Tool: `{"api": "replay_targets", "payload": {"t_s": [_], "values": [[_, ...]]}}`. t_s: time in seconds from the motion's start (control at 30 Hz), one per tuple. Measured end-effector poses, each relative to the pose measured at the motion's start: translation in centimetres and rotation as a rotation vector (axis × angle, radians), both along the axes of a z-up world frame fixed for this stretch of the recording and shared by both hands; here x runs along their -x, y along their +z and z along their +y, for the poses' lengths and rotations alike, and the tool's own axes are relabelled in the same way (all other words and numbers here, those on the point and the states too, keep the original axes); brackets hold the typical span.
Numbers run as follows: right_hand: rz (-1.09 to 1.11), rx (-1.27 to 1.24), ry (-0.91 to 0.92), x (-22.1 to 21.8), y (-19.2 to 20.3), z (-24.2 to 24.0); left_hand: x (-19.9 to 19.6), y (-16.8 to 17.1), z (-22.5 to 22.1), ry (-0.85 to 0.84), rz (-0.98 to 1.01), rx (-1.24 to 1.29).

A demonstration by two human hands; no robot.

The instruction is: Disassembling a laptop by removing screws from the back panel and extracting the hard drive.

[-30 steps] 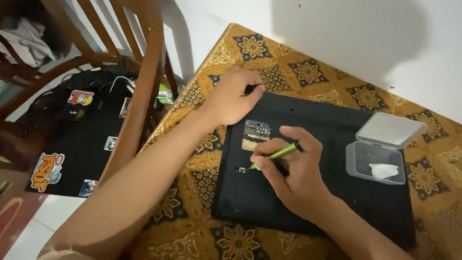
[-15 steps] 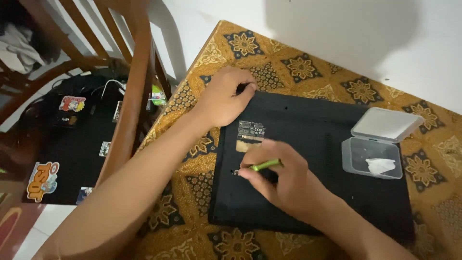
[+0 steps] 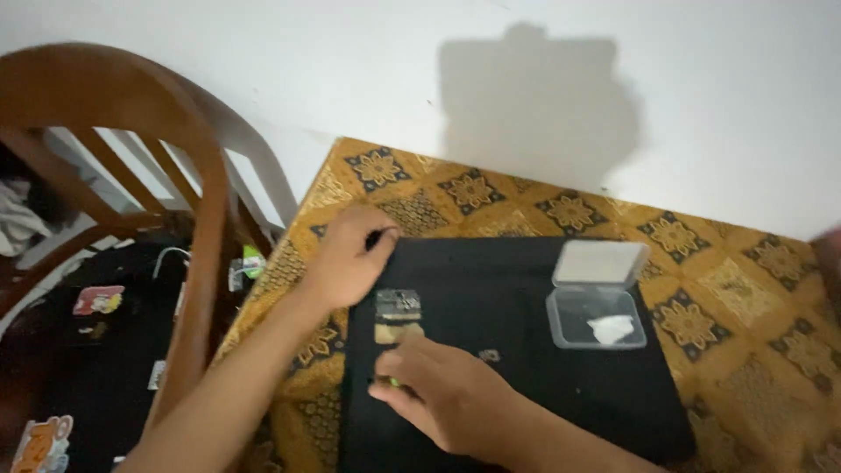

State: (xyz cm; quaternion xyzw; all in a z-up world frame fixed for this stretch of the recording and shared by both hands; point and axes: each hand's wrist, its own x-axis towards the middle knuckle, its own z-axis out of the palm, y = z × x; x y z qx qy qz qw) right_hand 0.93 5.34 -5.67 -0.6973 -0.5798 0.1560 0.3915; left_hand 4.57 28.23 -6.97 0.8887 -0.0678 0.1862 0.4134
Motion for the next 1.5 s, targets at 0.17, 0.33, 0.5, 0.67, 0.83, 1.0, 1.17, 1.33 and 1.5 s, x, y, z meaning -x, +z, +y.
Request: {"api": "replay_targets", "payload": {"t_s": [0.17, 0.33, 0.5, 0.67, 0.83, 1.0, 1.17, 1.33, 1.5], "values": [[-0.094, -0.226, 0.075, 0.6, -1.7, -0.4, -0.1, -0.3, -0.2, 0.039, 0.032, -0.060], [-0.269, -0.424, 0.114, 0.8, -3.7, -0.4, 0.1, 0.1, -0.3, 0.061, 0.073, -0.073], [-0.249, -0.391, 0.146, 0.4, -3.2, -0.7, 0.2, 0.1, -0.4, 0.080, 0.102, -0.053], [-0.160, -0.348, 0.163, 0.2, -2.6, -0.4, 0.2, 0.0, -0.4, 0.081, 0.060, -0.065], [0.116, -0.107, 0.095, 0.3, -0.7, -0.3, 0.4, 0.7, -0.6, 0.085, 0.127, -0.043], [-0.131, -0.235, 0.140, 0.1, -2.5, -0.4, 0.2, -0.2, -0.3, 0.111, 0.116, -0.037], [0.038, -0.015, 0.171, -0.5, -0.8, 0.0, 0.3, 0.2, -0.5, 0.097, 0.136, -0.030], [0.363, 0.065, -0.032, -0.6, -1.4, -0.4, 0.5, 0.1, -0.4, 0.057, 0.069, -0.041], [-0.171, -0.128, -0.287, -0.8, -3.5, -1.2, 0.4, -0.4, 0.2, -0.040, -0.051, 0.001]]}}
